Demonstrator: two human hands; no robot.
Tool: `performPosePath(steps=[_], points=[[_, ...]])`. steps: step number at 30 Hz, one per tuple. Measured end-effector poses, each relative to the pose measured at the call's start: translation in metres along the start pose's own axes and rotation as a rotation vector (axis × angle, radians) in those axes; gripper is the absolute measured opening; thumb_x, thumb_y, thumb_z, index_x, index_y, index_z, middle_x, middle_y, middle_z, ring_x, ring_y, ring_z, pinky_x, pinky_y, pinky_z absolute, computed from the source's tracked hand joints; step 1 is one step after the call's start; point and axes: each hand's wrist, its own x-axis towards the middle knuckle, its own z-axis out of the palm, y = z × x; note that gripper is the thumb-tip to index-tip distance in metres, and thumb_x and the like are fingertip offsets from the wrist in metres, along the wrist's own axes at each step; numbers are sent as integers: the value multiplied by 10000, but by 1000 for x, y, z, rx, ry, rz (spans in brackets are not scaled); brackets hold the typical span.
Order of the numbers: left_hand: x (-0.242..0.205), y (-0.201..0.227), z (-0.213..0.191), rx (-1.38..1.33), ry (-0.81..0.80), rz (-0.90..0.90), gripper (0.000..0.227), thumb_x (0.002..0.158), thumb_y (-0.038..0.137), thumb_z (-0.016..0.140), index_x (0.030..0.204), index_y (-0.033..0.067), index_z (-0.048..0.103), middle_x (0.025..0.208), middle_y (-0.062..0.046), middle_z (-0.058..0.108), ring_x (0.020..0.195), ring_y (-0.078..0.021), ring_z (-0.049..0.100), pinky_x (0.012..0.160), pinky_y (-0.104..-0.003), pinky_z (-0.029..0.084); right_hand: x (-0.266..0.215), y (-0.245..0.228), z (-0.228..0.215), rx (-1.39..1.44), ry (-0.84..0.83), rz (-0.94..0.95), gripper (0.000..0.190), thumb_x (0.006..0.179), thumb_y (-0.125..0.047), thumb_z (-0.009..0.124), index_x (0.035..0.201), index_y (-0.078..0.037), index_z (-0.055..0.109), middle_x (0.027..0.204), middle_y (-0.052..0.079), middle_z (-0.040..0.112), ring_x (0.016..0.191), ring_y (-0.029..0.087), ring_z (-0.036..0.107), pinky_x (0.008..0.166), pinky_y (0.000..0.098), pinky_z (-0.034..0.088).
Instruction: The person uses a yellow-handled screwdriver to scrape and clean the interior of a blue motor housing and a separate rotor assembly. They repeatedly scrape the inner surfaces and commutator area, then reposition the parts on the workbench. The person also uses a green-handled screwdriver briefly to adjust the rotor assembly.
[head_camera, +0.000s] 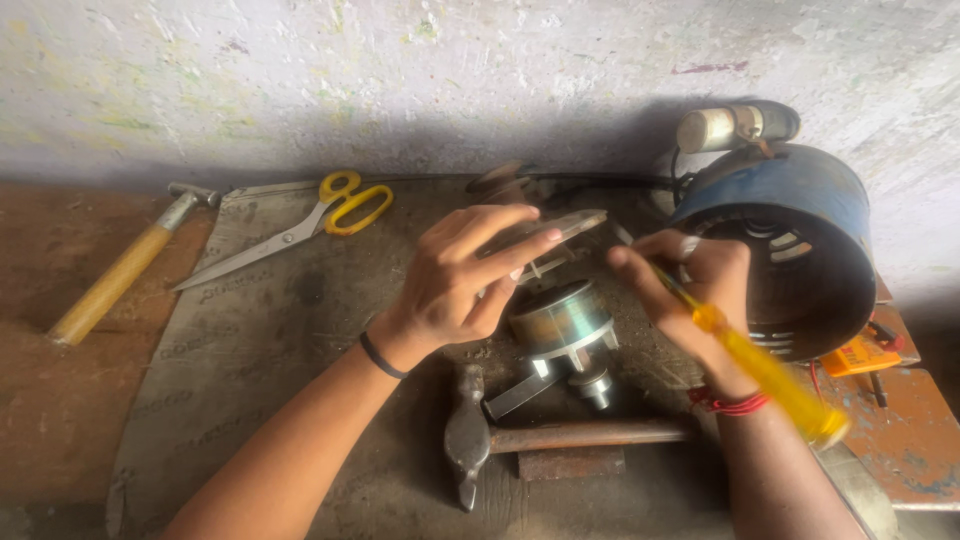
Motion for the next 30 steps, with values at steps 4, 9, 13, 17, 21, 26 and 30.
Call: performPosePath(steps=[4, 9, 13, 17, 21, 26, 30], points=[[1, 1, -2, -12, 34, -5, 366, 971, 106, 564, 1299, 195, 701, 1221, -143, 684, 1032, -253, 708, 923, -396, 603, 4, -12, -16, -95, -144, 8, 318, 807, -193, 841, 592, -20, 685, 456, 74, 550, 356, 147, 507, 405, 307, 372], [-2, -2, -2, 15, 26, -19, 311, 968, 195, 606, 1240, 180, 756, 1036, -94, 688, 863, -206, 657, 789, -372, 563, -2, -16, -15, -117, -27, -172, 339, 827, -179, 856, 632, 1, 645, 565, 90, 498, 453, 175, 431, 449, 349, 317], [1, -18, -2, 36, 111, -31, 361, 915, 395, 647, 1072, 93, 766, 943, -104, 690, 742, -190, 632, 656, -343, 518, -5, -2, -21, -56, 73, -103, 392, 851, -161, 864, 617, -6, 589, 549, 53, 476, 458, 145, 391, 442, 342, 279], [-5, -16, -12, 41, 98, -92, 475, 960, 479, 617, 1041, 34, 761, 966, -127, 672, 781, -215, 637, 681, -358, 524, -7, 6, -42, 125, 28, 181, 361, 875, -172, 818, 630, -31, 593, 545, 49, 564, 449, 91, 464, 433, 331, 335], [-9, -23, -6, 0, 139, -162, 473, 989, 449, 536, 999, 30, 756, 920, -124, 664, 795, -217, 628, 680, -366, 487, 3, 6, -38, -252, -194, 326, 484, 841, -295, 857, 586, 61, 649, 472, 189, 551, 376, 192, 445, 432, 383, 353], [-19, -41, -6, 24, 329, -288, 454, 1069, 391, 501, 963, 24, 745, 857, -94, 669, 775, -216, 610, 709, -368, 459, 2, 9, -26, -316, -293, 458, 367, 861, -317, 787, 766, 35, 746, 567, 219, 623, 457, 297, 595, 510, 419, 463], [-25, -58, -13, 27, 481, -486, 357, 1092, 254, 529, 937, 11, 740, 805, -62, 641, 733, -174, 574, 687, -318, 422, -1, 13, -16, -381, -416, 333, 302, 814, -304, 796, 814, -2, 790, 639, 209, 674, 546, 319, 663, 580, 430, 521]])
